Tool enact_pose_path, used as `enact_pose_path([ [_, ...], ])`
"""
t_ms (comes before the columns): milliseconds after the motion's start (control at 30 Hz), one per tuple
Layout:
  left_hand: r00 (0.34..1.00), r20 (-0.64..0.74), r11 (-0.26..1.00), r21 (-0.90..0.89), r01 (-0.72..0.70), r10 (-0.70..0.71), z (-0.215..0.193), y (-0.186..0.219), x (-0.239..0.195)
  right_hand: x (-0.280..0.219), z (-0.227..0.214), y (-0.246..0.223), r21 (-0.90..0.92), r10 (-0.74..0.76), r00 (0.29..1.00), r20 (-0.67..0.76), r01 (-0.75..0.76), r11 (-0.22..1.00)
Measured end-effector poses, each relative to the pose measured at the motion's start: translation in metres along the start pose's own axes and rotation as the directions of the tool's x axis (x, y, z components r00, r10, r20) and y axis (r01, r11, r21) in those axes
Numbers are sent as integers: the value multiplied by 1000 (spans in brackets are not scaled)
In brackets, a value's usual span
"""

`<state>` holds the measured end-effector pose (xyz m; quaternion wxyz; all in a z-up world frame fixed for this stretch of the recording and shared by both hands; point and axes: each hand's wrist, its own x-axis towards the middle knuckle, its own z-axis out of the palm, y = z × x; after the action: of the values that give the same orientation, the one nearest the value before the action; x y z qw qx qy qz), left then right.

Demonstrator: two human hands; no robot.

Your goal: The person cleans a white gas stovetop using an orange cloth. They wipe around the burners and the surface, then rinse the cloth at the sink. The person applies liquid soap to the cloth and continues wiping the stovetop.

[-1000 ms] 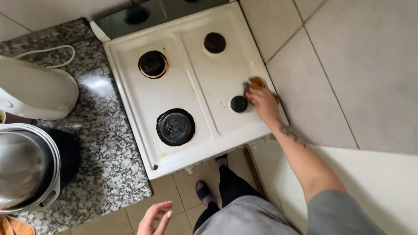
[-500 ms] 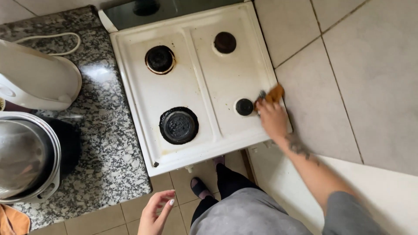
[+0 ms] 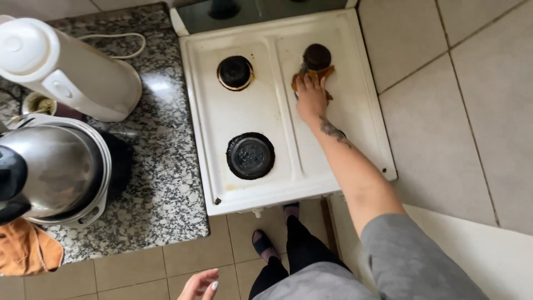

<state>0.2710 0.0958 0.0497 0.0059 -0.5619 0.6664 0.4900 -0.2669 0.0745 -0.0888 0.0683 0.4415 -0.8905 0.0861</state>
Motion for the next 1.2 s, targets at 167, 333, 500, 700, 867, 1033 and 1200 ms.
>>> enact_pose_path([
  [167, 985, 167, 999, -16, 43, -40, -5, 26, 0, -111, -83, -59, 119, -95, 995, 29, 91, 989],
  [333, 969, 170, 984, 12, 178, -177, -7, 47, 8, -172, -71, -68, 209, 12, 987, 158, -45, 977],
  [500, 994, 50, 990, -96, 99, -95, 20, -31, 18, 0, -30, -42, 178, -46, 999, -29, 51, 983],
  [700, 997, 21, 992, -96, 81, -79, 25, 4, 2, -9, -14, -43, 116, -19, 996, -85, 29, 993],
  [867, 962, 203, 975, -160, -152, 183, 2, 35, 13, -177, -104, -57, 188, -72, 997, -19, 74, 979],
  [1033, 898, 291, 943, -51, -330, 330, -23, 49, -1, -236, -126, 66, 181, 108, 994, -10, -104, 978],
  [1200, 929, 244, 959, -19, -284, 279, -38, 5, -36, -231, -132, -46, 82, 233, 972, -33, -230, 970],
])
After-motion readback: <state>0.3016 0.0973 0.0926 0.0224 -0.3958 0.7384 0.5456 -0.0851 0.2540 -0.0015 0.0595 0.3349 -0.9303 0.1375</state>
